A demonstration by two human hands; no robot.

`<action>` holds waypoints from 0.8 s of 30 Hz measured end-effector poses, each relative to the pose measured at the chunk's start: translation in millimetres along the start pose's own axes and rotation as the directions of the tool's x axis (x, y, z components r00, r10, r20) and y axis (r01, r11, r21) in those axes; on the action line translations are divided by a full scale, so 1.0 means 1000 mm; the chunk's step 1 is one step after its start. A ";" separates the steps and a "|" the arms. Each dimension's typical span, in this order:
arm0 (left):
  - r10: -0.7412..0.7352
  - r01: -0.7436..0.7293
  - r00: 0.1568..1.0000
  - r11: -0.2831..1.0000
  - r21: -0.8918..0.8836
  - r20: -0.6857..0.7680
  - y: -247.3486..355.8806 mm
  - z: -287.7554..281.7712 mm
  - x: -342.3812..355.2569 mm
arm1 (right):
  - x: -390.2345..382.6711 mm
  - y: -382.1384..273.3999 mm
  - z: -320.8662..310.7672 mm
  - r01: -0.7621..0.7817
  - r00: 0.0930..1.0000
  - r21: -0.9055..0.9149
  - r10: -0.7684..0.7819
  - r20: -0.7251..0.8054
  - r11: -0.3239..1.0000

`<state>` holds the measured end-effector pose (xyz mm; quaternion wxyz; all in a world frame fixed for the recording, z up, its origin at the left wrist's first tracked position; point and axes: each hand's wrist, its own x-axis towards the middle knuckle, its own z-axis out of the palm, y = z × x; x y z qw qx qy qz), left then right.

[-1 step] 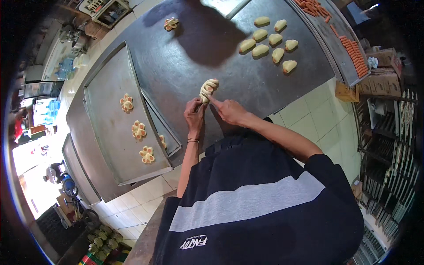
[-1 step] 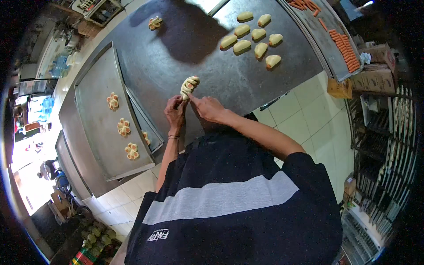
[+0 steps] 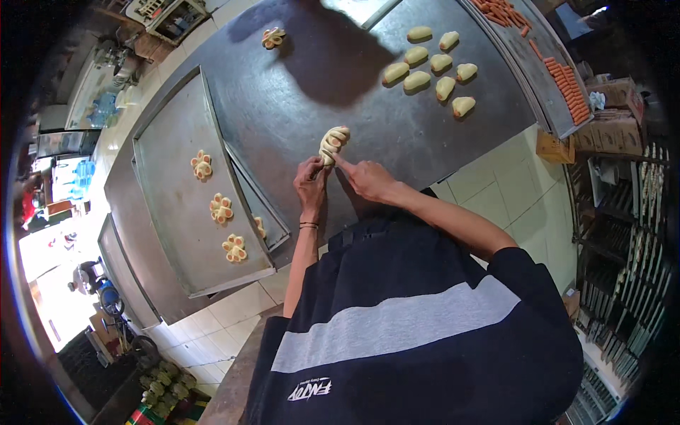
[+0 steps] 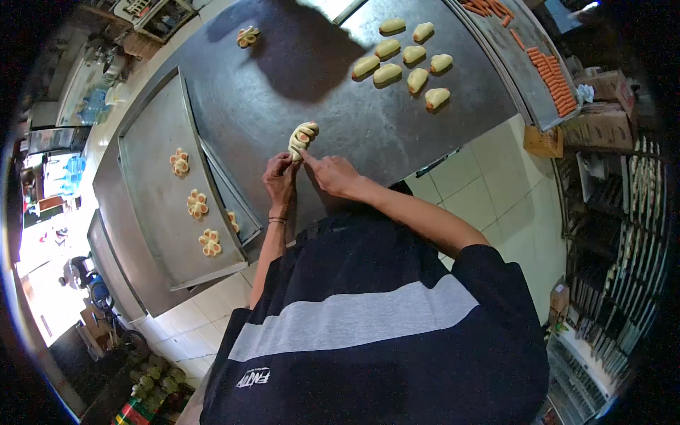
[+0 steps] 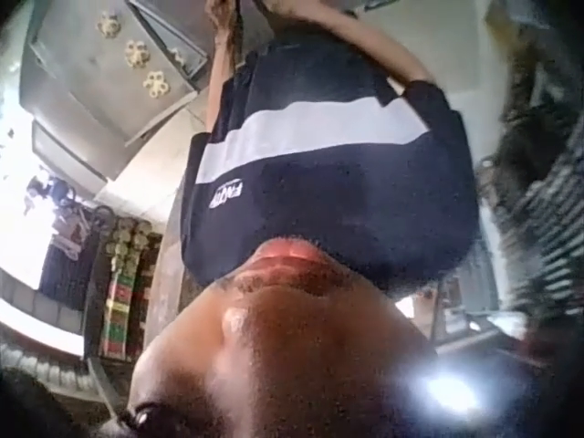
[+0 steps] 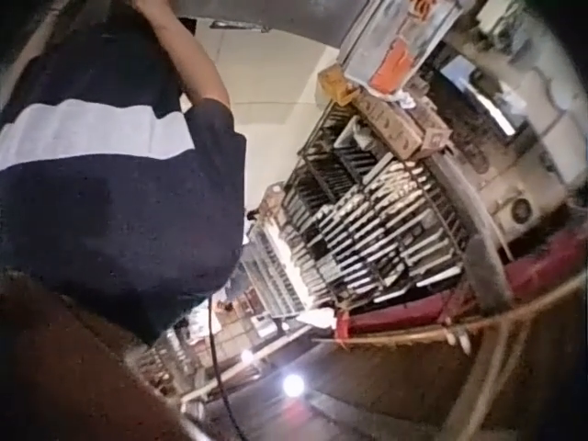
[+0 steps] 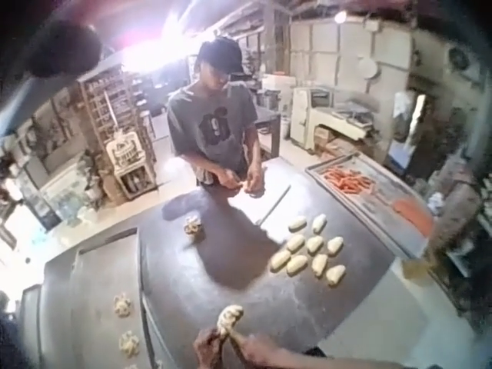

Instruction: Shaping small portions of dough into decorative flower shapes using a knife and placing them on a baking tray.

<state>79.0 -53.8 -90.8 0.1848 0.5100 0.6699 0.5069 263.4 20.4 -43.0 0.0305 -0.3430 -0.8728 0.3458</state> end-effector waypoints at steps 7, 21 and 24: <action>-0.034 0.034 0.999 0.999 -0.022 0.017 -0.004 0.002 0.003 | 0.005 0.004 0.013 0.035 0.999 -0.050 -0.034 0.009 0.998; -0.191 0.208 0.971 0.970 0.122 -0.141 0.006 -0.009 -0.016 | -0.051 0.024 -0.005 0.012 0.980 -0.134 0.015 0.199 0.991; -0.180 0.211 0.967 0.963 0.170 -0.181 0.018 -0.016 -0.009 | -0.068 0.044 -0.023 -0.001 0.982 -0.152 0.030 0.187 0.988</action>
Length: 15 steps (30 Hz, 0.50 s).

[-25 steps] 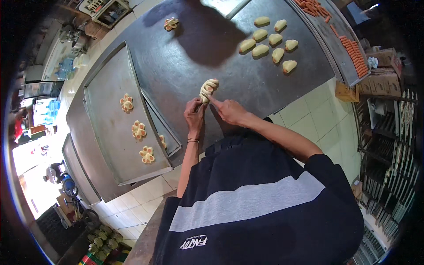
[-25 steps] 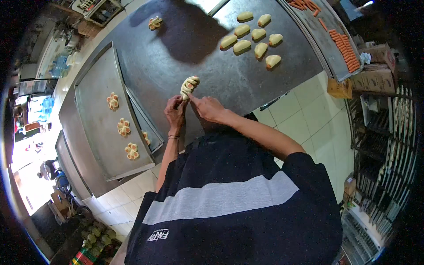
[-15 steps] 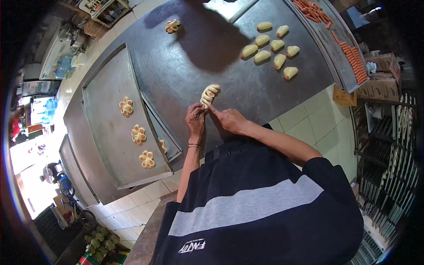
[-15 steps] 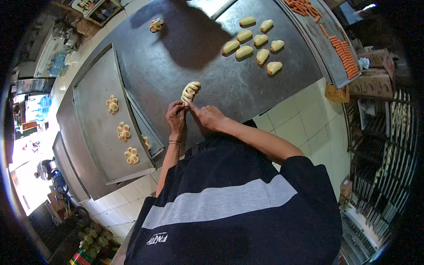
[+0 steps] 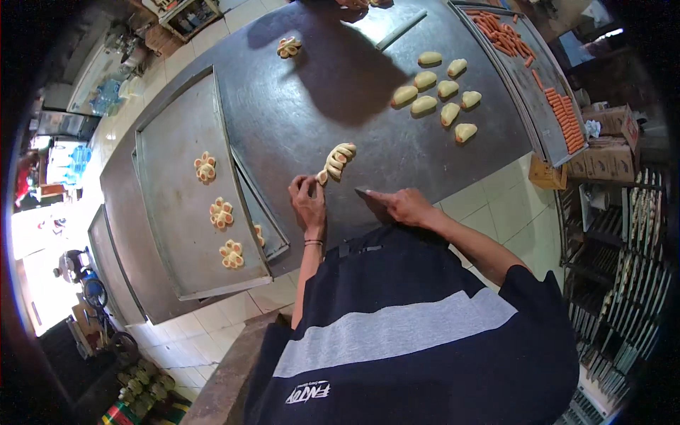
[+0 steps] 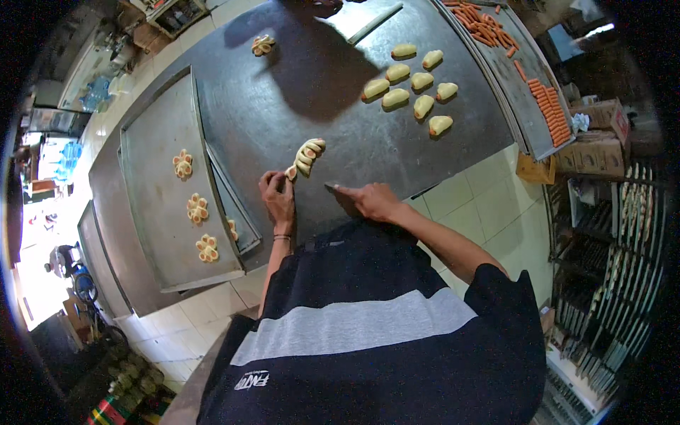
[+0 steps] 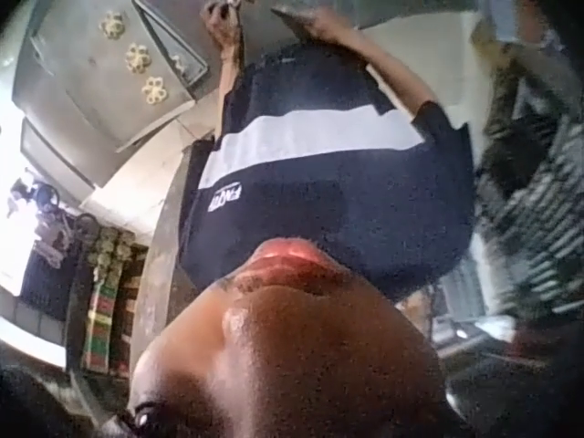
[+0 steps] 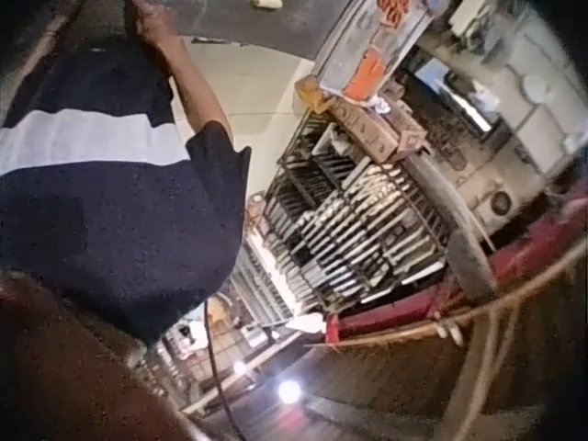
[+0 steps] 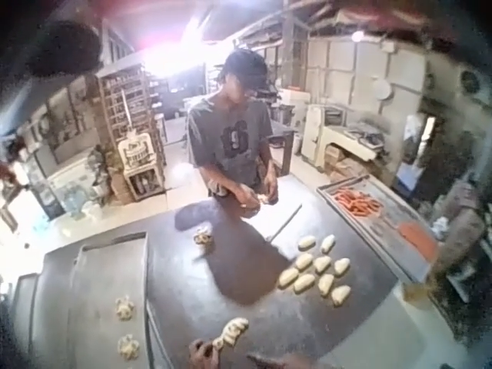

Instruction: Shaping small portions of dough into decorative flower shapes using a knife and placing them on a baking tray.

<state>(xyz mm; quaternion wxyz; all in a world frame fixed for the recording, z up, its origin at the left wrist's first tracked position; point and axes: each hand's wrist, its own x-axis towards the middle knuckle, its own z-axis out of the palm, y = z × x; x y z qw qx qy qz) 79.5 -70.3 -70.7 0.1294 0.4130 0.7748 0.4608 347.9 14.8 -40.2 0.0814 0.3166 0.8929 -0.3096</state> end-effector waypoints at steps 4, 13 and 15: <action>0.049 -0.011 0.991 0.956 0.294 -0.121 -0.012 -0.003 -0.012 | -0.005 0.010 -0.033 -0.149 0.973 -0.029 0.141 -0.184 0.988; -0.039 0.036 0.999 0.858 0.512 -0.006 -0.035 -0.029 -0.055 | 0.010 0.056 -0.043 -0.328 0.872 -0.053 0.281 -0.400 0.943; -0.041 0.017 0.999 0.787 0.617 0.026 -0.040 -0.039 -0.064 | 0.006 0.048 -0.032 -0.307 0.865 -0.058 0.254 -0.433 0.950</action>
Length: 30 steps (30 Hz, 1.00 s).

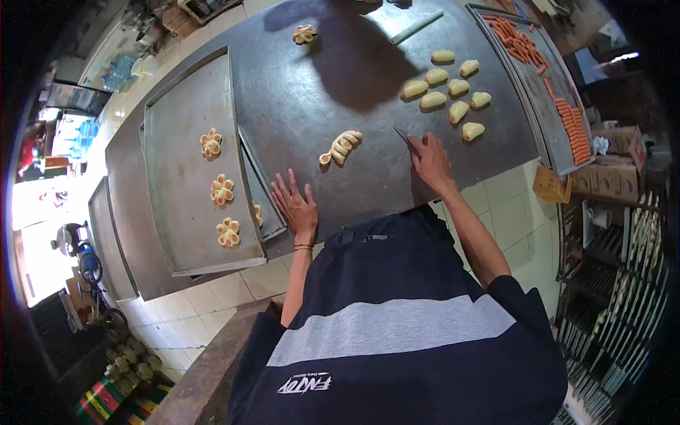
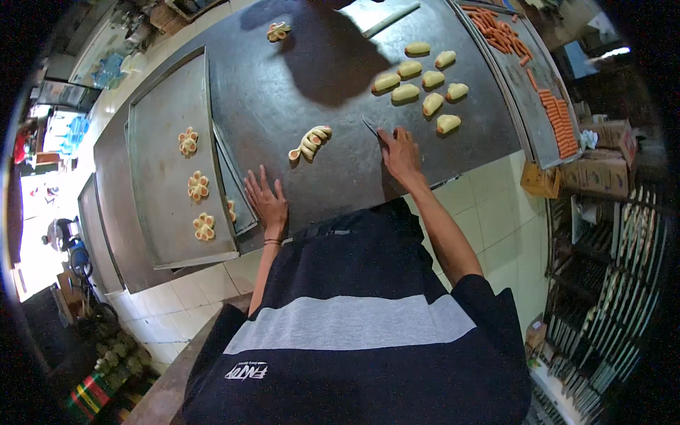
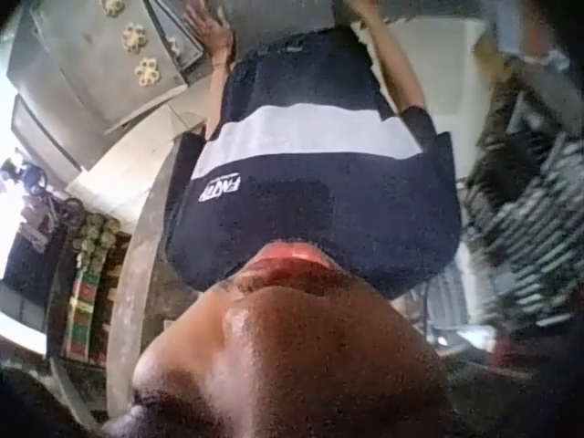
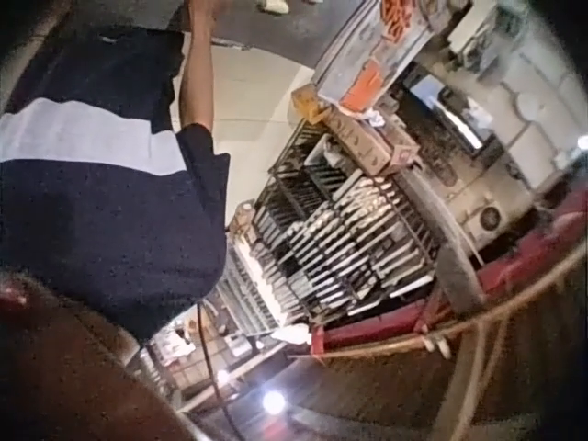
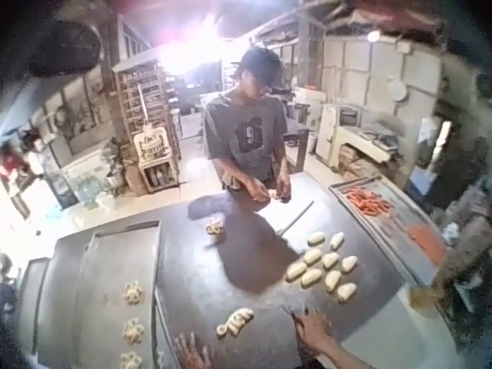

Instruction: Shaping small portions of dough into decorative flower shapes using a knife and placing them on a baking tray.

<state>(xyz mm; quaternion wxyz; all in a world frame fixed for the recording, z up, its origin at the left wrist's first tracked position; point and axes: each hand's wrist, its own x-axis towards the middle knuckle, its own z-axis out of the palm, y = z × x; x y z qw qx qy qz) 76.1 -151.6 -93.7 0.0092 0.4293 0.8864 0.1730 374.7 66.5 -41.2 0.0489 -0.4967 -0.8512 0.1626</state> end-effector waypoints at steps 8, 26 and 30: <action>0.026 -0.029 0.999 0.997 -0.072 -0.040 -0.009 -0.005 -0.005 | -0.016 -0.045 0.028 0.119 0.985 0.125 -0.101 -0.141 0.985; -0.023 0.022 1.000 0.995 -0.095 -0.008 -0.035 0.002 0.020 | 0.098 -0.125 0.053 -0.036 0.999 0.315 0.025 0.040 0.948; -0.030 0.029 0.999 0.995 -0.093 -0.011 -0.044 0.006 0.027 | 0.112 -0.121 0.075 0.021 1.000 0.344 -0.013 -0.027 0.939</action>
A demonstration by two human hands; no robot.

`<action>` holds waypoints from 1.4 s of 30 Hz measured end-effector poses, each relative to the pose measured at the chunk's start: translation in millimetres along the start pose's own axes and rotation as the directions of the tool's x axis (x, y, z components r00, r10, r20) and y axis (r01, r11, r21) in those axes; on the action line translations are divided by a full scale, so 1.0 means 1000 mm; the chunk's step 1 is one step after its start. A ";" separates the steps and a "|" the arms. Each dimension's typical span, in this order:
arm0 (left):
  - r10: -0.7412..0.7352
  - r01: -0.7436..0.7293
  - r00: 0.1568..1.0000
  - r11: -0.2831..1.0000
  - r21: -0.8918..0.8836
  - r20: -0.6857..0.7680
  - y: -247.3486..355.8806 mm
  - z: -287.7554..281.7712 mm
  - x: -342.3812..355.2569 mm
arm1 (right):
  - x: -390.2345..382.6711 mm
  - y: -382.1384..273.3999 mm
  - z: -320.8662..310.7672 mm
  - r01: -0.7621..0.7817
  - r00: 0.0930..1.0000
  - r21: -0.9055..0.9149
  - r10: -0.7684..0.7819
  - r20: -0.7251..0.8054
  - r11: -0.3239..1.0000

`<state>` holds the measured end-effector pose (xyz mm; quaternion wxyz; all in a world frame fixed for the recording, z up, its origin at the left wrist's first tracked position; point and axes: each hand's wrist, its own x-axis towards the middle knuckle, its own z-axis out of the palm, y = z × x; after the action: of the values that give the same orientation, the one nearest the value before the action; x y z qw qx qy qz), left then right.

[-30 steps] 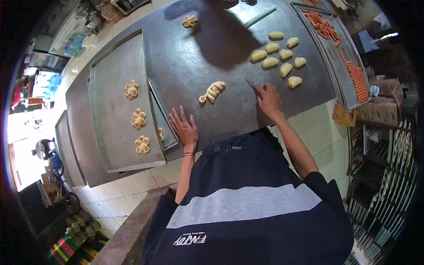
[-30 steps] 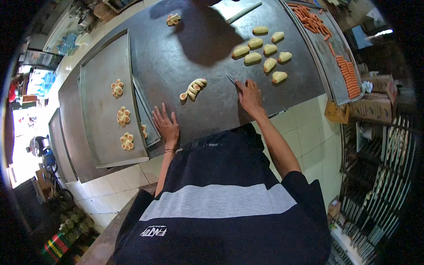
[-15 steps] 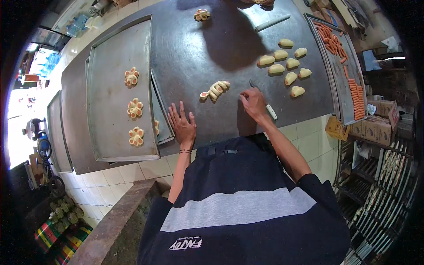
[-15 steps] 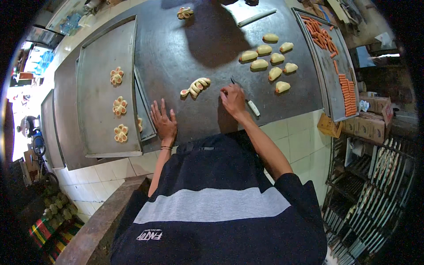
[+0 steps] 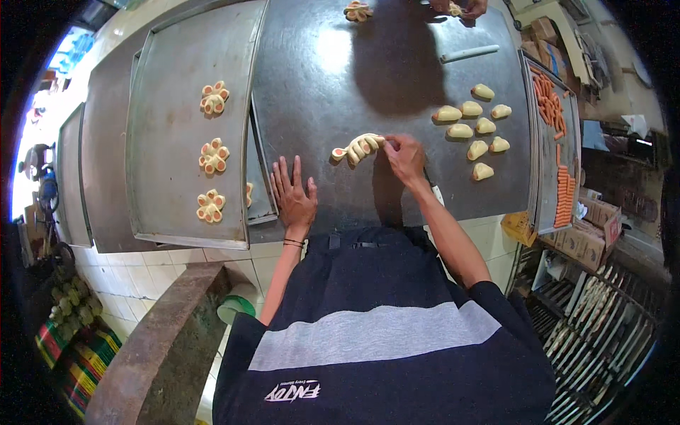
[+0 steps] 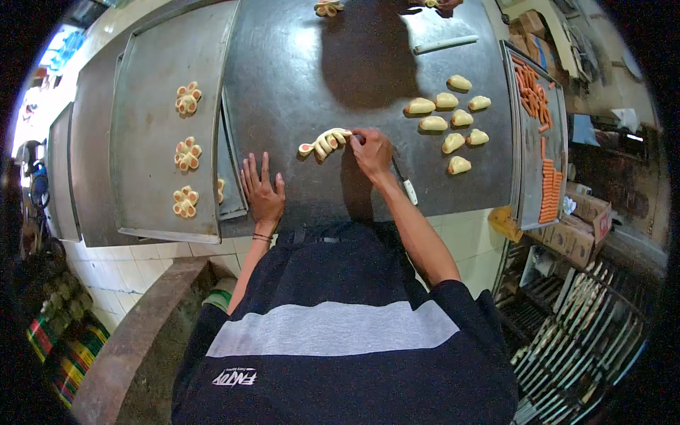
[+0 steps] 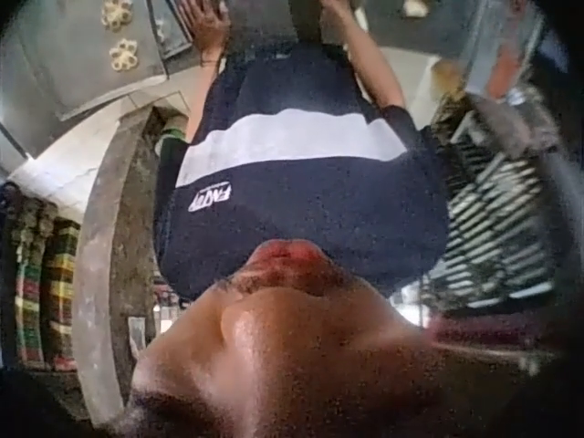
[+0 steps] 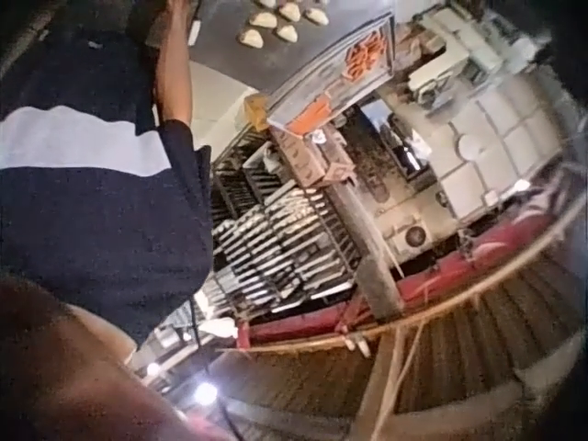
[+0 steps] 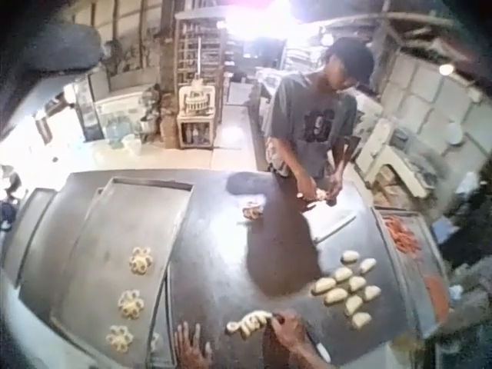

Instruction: Shaping small portions of dough into decorative flower shapes using a knife and placing them on a baking tray.

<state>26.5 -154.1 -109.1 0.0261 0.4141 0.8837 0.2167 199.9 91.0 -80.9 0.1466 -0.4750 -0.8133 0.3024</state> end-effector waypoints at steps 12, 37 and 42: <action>-0.015 0.015 0.999 1.000 -0.005 0.046 -0.018 0.001 0.013 | 0.113 -0.052 0.027 0.319 0.915 -0.144 -0.265 0.303 0.937; -0.045 0.113 0.991 0.774 -0.623 0.123 0.045 0.020 0.105 | 0.054 0.010 -0.009 -0.041 0.994 0.170 0.058 -0.092 0.985; -0.133 0.130 0.990 0.798 -0.589 0.038 0.031 0.017 0.072 | 0.083 0.008 -0.009 -0.134 0.991 0.164 0.129 0.041 0.977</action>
<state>5.2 -76.9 -102.5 0.1657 0.3226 0.7994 0.4790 168.3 168.9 -83.1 0.1531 -0.5093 -0.7542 0.3852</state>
